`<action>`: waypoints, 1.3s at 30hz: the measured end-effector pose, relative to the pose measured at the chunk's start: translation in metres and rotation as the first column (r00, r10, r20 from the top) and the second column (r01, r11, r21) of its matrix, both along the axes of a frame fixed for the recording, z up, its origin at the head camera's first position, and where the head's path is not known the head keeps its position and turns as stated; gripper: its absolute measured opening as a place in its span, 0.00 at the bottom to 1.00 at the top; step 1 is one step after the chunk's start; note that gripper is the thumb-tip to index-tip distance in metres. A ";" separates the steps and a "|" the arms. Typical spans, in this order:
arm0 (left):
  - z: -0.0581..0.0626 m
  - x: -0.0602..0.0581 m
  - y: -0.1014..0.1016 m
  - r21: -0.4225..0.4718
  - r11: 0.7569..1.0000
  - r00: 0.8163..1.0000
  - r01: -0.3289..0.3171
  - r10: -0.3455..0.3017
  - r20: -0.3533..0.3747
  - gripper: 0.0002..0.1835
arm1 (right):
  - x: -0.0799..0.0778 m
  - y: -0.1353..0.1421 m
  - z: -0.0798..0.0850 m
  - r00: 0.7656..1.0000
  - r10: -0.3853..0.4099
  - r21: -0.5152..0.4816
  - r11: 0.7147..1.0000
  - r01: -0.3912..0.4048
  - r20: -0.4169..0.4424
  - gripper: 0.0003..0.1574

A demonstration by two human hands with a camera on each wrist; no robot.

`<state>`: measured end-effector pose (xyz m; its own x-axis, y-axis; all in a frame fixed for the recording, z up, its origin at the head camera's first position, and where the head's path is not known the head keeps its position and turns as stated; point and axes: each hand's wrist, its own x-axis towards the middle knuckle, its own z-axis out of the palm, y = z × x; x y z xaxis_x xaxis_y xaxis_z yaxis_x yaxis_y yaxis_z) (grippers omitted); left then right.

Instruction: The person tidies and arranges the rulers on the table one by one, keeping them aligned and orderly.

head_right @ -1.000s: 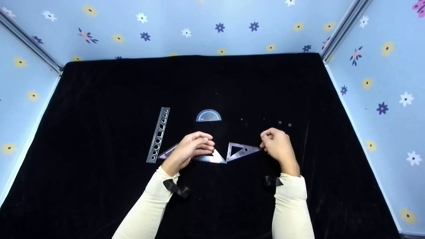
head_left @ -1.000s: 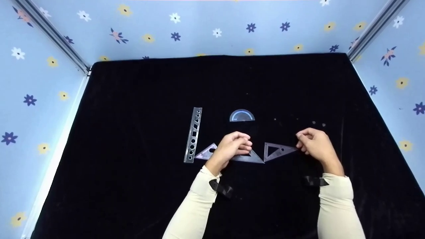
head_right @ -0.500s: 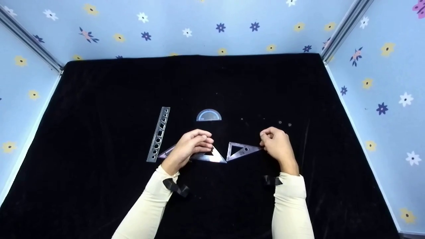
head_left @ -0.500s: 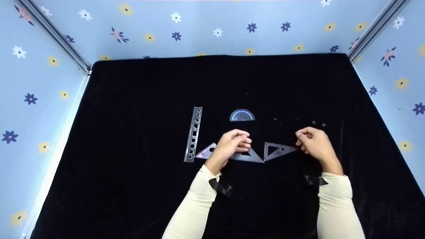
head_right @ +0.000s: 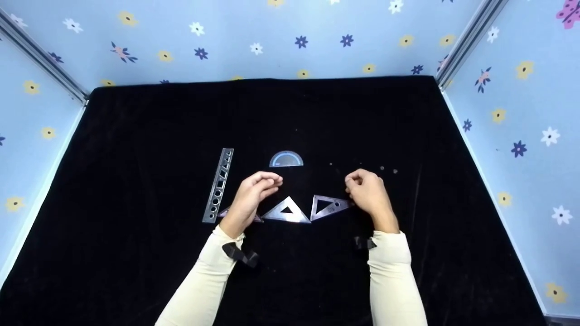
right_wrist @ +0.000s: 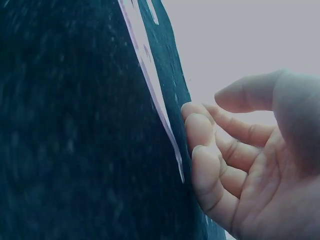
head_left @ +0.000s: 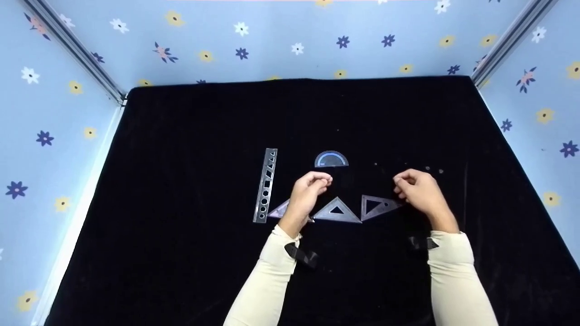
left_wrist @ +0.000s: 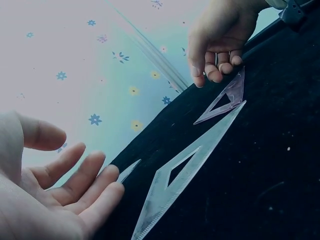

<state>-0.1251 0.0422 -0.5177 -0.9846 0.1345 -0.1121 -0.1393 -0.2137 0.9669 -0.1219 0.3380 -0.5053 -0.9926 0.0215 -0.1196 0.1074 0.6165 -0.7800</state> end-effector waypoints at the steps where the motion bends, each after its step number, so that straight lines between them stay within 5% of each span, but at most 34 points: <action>1: 0.000 0.000 -0.001 -0.018 1.000 1.000 -0.012 0.012 -0.006 0.10 | -0.002 -0.002 0.000 1.000 0.004 0.001 1.000 -0.003 -0.001 0.13; 8: 0.000 -0.004 -0.004 -0.109 0.992 0.997 -0.070 0.067 -0.031 0.14 | -0.013 -0.019 0.002 0.999 0.032 -0.021 0.999 -0.033 -0.004 0.12; 20: 0.000 -0.007 -0.014 -0.198 0.977 0.996 -0.082 0.072 -0.061 0.16 | -0.032 -0.047 0.001 0.998 0.057 0.004 0.998 -0.057 -0.017 0.10; 31: 0.000 -0.012 -0.022 -0.041 0.995 0.994 -0.087 0.090 0.068 0.23 | -0.045 -0.074 0.001 0.998 0.063 0.013 0.998 -0.062 -0.014 0.09; 39: -0.001 -0.016 -0.023 0.006 1.000 0.993 -0.013 0.012 0.120 0.25 | -0.052 -0.087 0.001 0.999 0.037 -0.031 0.999 -0.038 -0.031 0.10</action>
<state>-0.1407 0.0187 -0.5189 -0.9657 0.1235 -0.2283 -0.2511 -0.2227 0.9420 -0.1735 0.2508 -0.5045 -0.9958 -0.0187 -0.0899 0.0612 0.5943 -0.8019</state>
